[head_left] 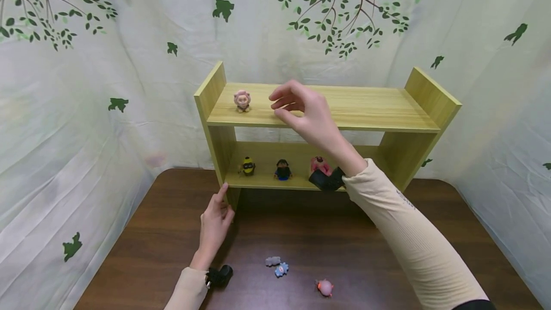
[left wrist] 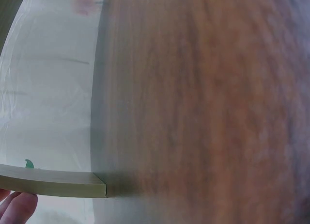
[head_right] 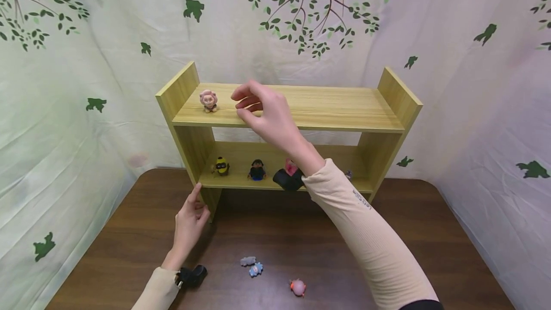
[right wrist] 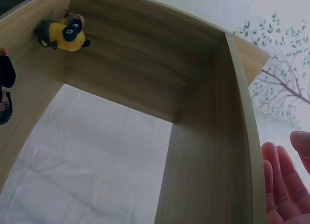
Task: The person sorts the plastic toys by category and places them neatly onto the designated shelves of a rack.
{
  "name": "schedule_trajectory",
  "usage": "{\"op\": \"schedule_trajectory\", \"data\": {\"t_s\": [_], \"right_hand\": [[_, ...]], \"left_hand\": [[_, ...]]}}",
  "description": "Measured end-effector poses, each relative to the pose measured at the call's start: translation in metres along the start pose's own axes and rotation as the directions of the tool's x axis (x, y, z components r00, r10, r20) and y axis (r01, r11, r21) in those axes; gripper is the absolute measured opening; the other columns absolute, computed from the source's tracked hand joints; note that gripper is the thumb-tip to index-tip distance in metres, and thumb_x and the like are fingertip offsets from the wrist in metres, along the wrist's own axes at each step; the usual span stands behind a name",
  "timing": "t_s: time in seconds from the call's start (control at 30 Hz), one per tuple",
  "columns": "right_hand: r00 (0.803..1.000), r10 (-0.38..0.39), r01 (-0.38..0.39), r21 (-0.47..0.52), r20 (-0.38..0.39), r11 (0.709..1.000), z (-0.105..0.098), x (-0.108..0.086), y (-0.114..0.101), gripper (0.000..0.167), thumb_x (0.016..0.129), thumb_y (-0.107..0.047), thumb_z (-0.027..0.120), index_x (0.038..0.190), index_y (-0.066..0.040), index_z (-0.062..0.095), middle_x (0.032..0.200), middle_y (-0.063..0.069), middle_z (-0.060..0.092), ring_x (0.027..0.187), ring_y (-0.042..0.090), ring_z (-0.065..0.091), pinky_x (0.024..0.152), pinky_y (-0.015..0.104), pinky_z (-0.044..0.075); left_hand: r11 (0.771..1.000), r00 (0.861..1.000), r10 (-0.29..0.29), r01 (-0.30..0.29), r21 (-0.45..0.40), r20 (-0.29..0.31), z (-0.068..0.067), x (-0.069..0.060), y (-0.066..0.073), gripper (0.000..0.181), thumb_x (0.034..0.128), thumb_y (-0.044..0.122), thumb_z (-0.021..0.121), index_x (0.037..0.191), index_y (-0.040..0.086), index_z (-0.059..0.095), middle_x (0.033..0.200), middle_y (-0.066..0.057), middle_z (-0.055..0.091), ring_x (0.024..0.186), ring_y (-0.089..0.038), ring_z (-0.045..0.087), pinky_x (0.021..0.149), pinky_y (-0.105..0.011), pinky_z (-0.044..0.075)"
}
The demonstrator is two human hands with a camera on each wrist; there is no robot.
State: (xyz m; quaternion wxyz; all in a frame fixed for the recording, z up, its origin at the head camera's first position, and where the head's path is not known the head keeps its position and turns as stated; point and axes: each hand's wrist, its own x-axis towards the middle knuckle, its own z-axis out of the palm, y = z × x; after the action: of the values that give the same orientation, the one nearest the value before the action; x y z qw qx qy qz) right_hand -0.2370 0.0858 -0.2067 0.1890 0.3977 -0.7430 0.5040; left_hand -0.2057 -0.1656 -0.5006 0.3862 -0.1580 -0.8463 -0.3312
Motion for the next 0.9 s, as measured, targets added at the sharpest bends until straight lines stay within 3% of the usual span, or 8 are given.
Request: {"op": "schedule_trajectory", "data": {"t_s": [0.33, 0.9], "right_hand": [[0.993, -0.12, 0.119, 0.058, 0.002, 0.991, 0.0, -0.021, -0.001, 0.02, 0.084, 0.011, 0.063, 0.104, 0.006, 0.062, 0.1, 0.017, 0.064, 0.089, 0.023, 0.063, 0.079, 0.032, 0.051], [0.994, -0.11, 0.109, 0.098, 0.004, 0.989, -0.006, -0.052, -0.003, 0.021, 0.086, 0.01, 0.062, 0.105, 0.005, 0.063, 0.102, 0.008, 0.066, 0.09, 0.022, 0.063, 0.082, 0.034, 0.05]], "left_hand": [[1.0, 1.0, -0.017, 0.017, 0.001, 0.01, 0.0, 0.0, 0.001, 0.084, 0.0769, -0.016, 0.063, 0.146, 0.022, 0.034, 0.088, -0.009, 0.05, 0.066, -0.017, 0.061, 0.052, -0.033, 0.049], [1.0, 1.0, -0.009, 0.009, 0.009, 0.005, 0.0, 0.0, 0.0, 0.085, 0.0766, -0.016, 0.064, 0.146, 0.022, 0.034, 0.087, -0.008, 0.05, 0.065, -0.016, 0.06, 0.052, -0.034, 0.05]]}}
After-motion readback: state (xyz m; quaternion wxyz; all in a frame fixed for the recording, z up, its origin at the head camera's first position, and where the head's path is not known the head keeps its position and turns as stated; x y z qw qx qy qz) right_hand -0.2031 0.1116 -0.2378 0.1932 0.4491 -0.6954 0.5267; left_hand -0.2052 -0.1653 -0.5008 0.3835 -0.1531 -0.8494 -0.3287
